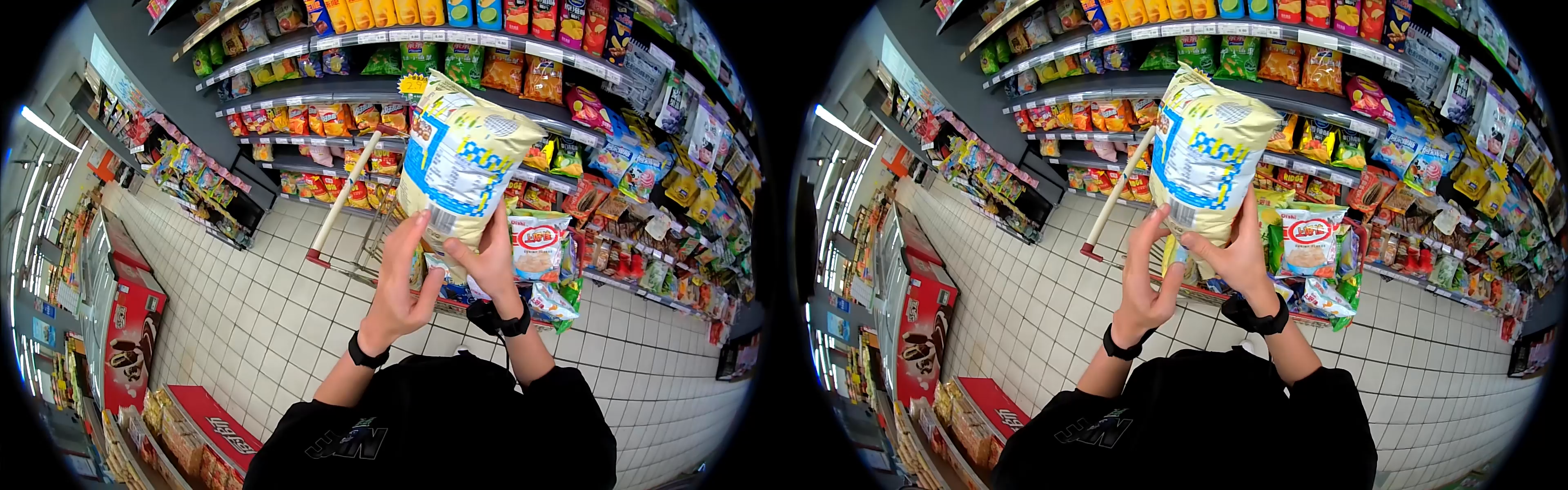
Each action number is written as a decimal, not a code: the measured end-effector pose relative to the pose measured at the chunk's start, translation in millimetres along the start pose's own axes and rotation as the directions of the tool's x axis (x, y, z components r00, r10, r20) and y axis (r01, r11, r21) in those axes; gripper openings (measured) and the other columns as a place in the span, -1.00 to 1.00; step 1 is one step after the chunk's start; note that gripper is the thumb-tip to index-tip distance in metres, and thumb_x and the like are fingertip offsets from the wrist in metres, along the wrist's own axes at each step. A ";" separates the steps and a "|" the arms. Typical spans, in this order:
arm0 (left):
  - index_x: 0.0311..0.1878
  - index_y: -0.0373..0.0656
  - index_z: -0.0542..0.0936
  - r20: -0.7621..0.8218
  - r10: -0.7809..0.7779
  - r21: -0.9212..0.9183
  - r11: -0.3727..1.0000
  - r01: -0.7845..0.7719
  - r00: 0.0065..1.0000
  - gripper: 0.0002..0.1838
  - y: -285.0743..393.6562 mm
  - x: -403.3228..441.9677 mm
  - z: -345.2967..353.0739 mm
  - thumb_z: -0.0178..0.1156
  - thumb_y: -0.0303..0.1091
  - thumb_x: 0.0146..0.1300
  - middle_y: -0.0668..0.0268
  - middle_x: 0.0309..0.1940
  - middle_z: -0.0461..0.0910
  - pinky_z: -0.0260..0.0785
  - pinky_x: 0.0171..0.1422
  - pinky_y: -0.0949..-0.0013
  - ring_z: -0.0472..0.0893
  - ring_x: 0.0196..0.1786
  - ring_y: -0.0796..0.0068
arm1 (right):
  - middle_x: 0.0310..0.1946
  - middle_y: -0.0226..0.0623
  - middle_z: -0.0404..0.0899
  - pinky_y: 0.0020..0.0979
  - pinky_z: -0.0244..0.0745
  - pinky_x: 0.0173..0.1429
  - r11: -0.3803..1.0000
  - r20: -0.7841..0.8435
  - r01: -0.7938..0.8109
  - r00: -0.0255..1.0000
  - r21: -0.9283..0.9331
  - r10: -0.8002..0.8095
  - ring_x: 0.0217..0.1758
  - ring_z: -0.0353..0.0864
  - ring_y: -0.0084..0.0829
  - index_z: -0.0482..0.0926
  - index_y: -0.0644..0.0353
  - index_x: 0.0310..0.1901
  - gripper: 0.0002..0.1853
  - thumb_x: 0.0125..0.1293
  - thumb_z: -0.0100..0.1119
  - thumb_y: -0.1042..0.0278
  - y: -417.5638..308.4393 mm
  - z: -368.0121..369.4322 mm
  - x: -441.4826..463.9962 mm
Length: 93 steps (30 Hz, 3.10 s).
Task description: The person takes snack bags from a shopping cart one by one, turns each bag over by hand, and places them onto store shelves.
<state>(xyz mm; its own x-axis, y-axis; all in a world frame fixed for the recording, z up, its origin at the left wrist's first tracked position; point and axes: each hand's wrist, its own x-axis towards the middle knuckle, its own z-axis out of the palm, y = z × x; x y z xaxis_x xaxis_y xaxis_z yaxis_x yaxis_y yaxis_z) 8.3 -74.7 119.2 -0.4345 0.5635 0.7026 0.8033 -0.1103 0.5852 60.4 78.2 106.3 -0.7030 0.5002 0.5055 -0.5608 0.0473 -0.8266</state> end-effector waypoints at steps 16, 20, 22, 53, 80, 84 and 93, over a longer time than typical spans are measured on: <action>0.43 -0.35 0.11 -0.079 -0.302 -0.192 0.940 0.283 0.950 -0.26 -17.8 -23.8 -41.2 0.14 -0.13 0.35 0.04 0.29 0.37 0.28 0.32 0.27 0.44 0.26 0.28 | 0.25 -0.23 0.41 -0.38 0.21 0.40 0.849 0.393 -0.500 0.825 0.171 0.407 0.30 0.38 -0.43 0.16 0.34 0.39 -0.14 0.08 0.40 0.40 18.5 -20.5 -9.5; 0.42 -0.33 0.13 -0.128 -0.492 -0.225 0.860 0.457 0.861 -0.29 -2.9 -38.2 -39.0 0.12 -0.13 0.37 0.08 0.11 0.53 0.40 0.15 0.34 0.53 0.13 0.36 | 0.29 -0.24 0.37 -0.37 0.17 0.42 0.830 0.459 -0.532 0.787 0.167 0.412 0.33 0.34 -0.43 0.11 0.33 0.42 -0.10 0.07 0.40 0.40 23.2 -13.7 -13.5; 0.41 -0.33 0.14 -0.169 -0.503 -0.231 0.856 0.462 0.848 -0.31 -6.0 -43.3 -34.7 0.14 -0.18 0.35 0.08 0.11 0.52 0.39 0.15 0.34 0.53 0.12 0.36 | 0.37 -0.19 0.25 -0.35 0.10 0.46 0.856 0.475 -0.491 0.800 0.164 0.368 0.41 0.24 -0.39 -0.05 0.35 0.48 0.01 0.07 0.40 0.42 27.9 -14.7 -11.0; 0.41 -0.37 0.19 -0.528 -0.663 -0.563 0.741 0.365 0.531 -0.35 33.1 -274.0 -260.0 0.15 -0.28 0.36 0.11 0.08 0.54 0.54 0.00 0.32 0.62 -0.01 0.36 | 0.19 -0.26 0.47 -0.42 0.33 0.30 0.776 0.768 -0.613 0.423 -0.148 0.481 0.21 0.46 -0.49 0.25 0.33 0.34 -0.38 0.34 0.25 0.30 12.8 287.1 -113.6; 0.35 -0.39 0.25 -0.702 -0.647 -0.542 0.756 0.367 0.298 -0.43 27.2 -288.3 -330.1 0.11 -0.27 0.40 0.10 -0.01 0.59 0.63 -0.17 0.30 0.67 -0.13 0.34 | 0.18 -0.20 0.46 -0.42 0.34 0.29 0.666 0.953 -0.727 0.057 -0.165 0.299 0.21 0.46 -0.47 0.19 0.36 0.36 -0.39 0.41 0.15 0.24 89.2 410.4 -87.3; 0.32 -0.36 0.26 -0.685 -0.630 -0.440 0.758 0.481 0.366 -0.45 -14.1 -245.6 -356.3 0.03 -0.18 0.42 0.10 0.03 0.56 0.62 -0.14 0.26 0.67 -0.10 0.30 | 0.19 -0.21 0.45 -0.42 0.32 0.32 0.579 0.948 -0.812 0.125 -0.072 0.294 0.24 0.44 -0.45 0.18 0.36 0.37 -0.36 0.40 0.16 0.22 124.2 424.4 -36.0; 0.46 -0.32 0.11 -0.639 -0.684 -0.443 0.701 0.560 0.352 -0.23 -79.1 -185.5 -391.4 0.23 -0.31 0.28 0.14 0.21 0.46 0.27 0.34 0.31 0.44 0.27 0.36 | 0.19 -0.19 0.45 -0.37 0.29 0.35 0.635 0.935 -0.772 0.236 0.016 0.264 0.25 0.43 -0.42 0.21 0.38 0.33 -0.36 0.32 0.26 0.33 168.4 448.2 33.2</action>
<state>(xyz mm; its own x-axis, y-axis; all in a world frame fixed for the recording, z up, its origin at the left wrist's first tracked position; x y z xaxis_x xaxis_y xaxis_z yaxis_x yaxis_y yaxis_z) -134.1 -491.0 101.0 -0.9627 -0.2492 0.1051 0.1394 -0.1243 0.9824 -253.4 -284.8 94.8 -0.7226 -0.6784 0.1325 0.1799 -0.3697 -0.9116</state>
